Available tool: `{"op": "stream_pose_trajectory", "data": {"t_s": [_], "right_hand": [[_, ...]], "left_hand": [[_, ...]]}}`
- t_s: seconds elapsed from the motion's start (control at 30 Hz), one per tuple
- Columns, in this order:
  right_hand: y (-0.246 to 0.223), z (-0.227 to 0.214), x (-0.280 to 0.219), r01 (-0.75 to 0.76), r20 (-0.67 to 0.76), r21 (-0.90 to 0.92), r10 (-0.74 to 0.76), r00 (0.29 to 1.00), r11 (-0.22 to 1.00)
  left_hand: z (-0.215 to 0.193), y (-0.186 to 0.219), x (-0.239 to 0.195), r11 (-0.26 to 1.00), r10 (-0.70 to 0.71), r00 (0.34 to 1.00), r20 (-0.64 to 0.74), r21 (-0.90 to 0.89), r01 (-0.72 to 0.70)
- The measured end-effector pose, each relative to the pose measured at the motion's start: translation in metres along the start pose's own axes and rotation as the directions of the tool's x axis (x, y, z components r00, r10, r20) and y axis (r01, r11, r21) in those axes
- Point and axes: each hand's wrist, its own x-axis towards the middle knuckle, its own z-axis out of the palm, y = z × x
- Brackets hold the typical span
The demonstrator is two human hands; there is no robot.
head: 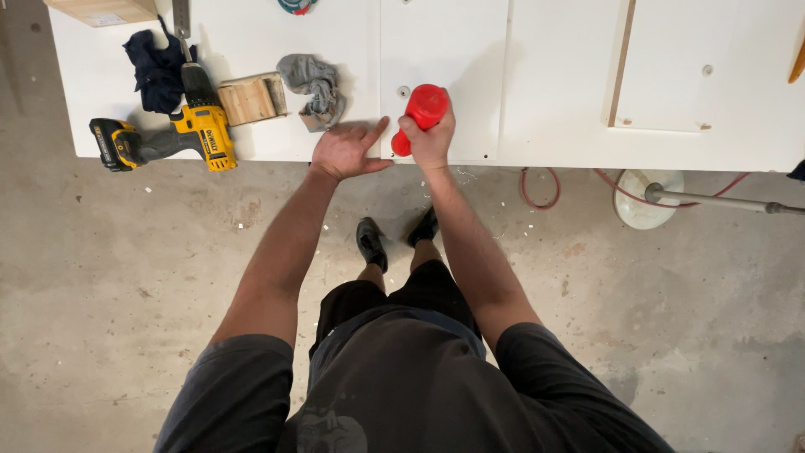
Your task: Assembling white wooden panels using glue, a nail gun, and a hammer
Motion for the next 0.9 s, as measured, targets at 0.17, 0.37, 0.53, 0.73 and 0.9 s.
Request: {"op": "stream_pose_trajectory", "data": {"t_s": [0.17, 0.37, 0.53, 0.73, 0.9], "right_hand": [[0.007, -0.041, 0.008, -0.167, -0.188, 0.346, 0.242, 0.952, 0.923], [-0.004, -0.146, 0.032, -0.134, -0.451, 0.422, 0.336, 0.827, 0.896], [0.021, -0.191, 0.032, -0.153, -0.574, 0.291, 0.3, 0.762, 0.944], [0.009, -0.178, 0.03, -0.212, -0.579, 0.182, 0.279, 0.766, 0.96], [-0.014, -0.164, 0.034, -0.165, -0.584, 0.174, 0.237, 0.777, 0.971]], "left_hand": [[-0.002, 0.0, 0.001, 1.0, 0.007, 1.0, -0.028, -0.023, -0.008], [-0.009, 0.0, 0.006, 0.999, 0.017, 0.998, -0.059, -0.03, -0.019], [-0.004, 0.0, 0.003, 1.0, 0.017, 0.999, -0.033, 0.013, -0.017], [-0.001, 0.0, 0.001, 0.999, 0.012, 1.0, -0.004, 0.036, -0.012], [-0.002, 0.0, 0.0, 1.0, 0.01, 1.0, -0.007, 0.026, -0.01]]}}
